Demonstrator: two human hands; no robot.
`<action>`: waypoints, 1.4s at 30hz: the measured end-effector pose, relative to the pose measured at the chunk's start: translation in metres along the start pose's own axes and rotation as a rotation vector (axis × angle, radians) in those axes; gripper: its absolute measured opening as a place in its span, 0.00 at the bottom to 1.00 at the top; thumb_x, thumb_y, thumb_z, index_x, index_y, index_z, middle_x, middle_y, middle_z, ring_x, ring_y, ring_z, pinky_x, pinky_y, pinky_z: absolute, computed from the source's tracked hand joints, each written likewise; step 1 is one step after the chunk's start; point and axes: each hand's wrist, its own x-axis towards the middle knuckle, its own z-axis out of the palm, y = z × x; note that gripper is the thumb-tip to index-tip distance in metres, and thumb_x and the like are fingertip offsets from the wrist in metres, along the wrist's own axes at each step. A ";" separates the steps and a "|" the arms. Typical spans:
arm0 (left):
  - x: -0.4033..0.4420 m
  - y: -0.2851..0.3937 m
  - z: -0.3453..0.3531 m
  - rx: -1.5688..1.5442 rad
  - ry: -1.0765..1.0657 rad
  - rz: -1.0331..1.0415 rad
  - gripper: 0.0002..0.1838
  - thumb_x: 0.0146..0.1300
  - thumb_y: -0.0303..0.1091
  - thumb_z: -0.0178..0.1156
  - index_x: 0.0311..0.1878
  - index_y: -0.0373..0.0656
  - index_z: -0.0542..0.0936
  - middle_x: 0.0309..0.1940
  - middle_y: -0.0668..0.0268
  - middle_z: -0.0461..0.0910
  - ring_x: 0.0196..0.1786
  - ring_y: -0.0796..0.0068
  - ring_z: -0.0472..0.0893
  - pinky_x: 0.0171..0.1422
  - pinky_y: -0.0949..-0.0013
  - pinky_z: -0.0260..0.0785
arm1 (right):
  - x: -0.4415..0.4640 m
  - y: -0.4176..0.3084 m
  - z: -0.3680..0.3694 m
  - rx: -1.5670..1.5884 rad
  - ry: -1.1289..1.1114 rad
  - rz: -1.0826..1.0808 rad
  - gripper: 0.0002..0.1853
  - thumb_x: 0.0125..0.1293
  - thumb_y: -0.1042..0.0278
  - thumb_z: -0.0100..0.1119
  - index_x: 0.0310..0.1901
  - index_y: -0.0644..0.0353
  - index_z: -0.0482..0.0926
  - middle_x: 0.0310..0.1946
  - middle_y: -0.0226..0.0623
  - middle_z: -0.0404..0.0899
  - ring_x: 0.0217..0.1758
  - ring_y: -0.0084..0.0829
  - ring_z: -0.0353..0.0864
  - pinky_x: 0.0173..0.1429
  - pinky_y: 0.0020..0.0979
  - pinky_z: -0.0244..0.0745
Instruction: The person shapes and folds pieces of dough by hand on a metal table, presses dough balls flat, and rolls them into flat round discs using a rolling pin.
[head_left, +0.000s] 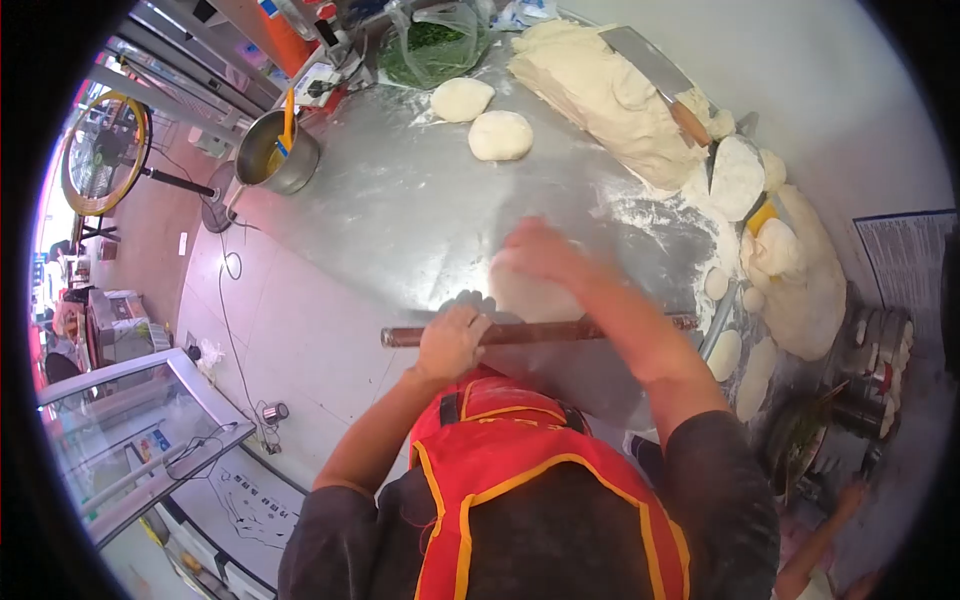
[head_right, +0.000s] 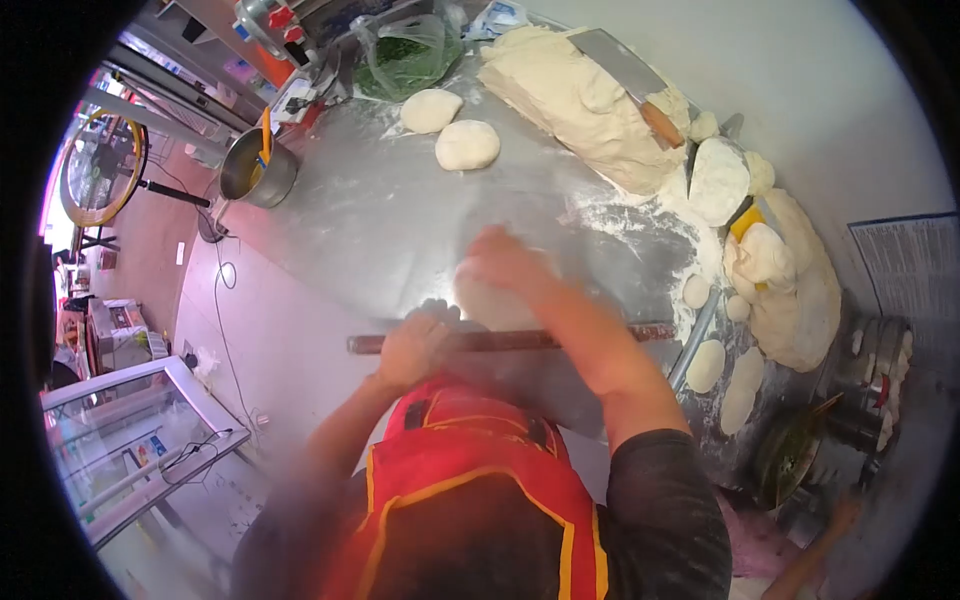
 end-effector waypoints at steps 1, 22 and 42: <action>-0.004 0.004 0.001 -0.009 -0.022 -0.016 0.18 0.46 0.33 0.67 0.42 0.45 0.76 0.40 0.62 0.74 0.47 0.59 0.76 0.49 0.56 0.72 | 0.014 -0.023 0.014 -0.008 -0.019 -0.062 0.11 0.53 0.58 0.65 0.34 0.53 0.85 0.42 0.45 0.82 0.48 0.46 0.81 0.60 0.43 0.71; 0.092 -0.022 0.042 0.283 0.090 -0.140 0.38 0.63 0.53 0.58 0.73 0.44 0.63 0.74 0.60 0.61 0.77 0.57 0.57 0.76 0.40 0.45 | -0.220 -0.001 0.016 -0.376 0.556 0.828 0.31 0.69 0.61 0.51 0.72 0.59 0.60 0.72 0.44 0.61 0.76 0.44 0.58 0.76 0.57 0.45; 0.067 -0.036 0.014 0.100 0.002 0.046 0.26 0.51 0.26 0.61 0.57 0.40 0.74 0.51 0.56 0.76 0.56 0.54 0.74 0.63 0.50 0.64 | -0.180 0.034 0.005 0.225 0.674 0.822 0.30 0.61 0.59 0.65 0.61 0.66 0.70 0.53 0.53 0.77 0.58 0.49 0.76 0.63 0.44 0.68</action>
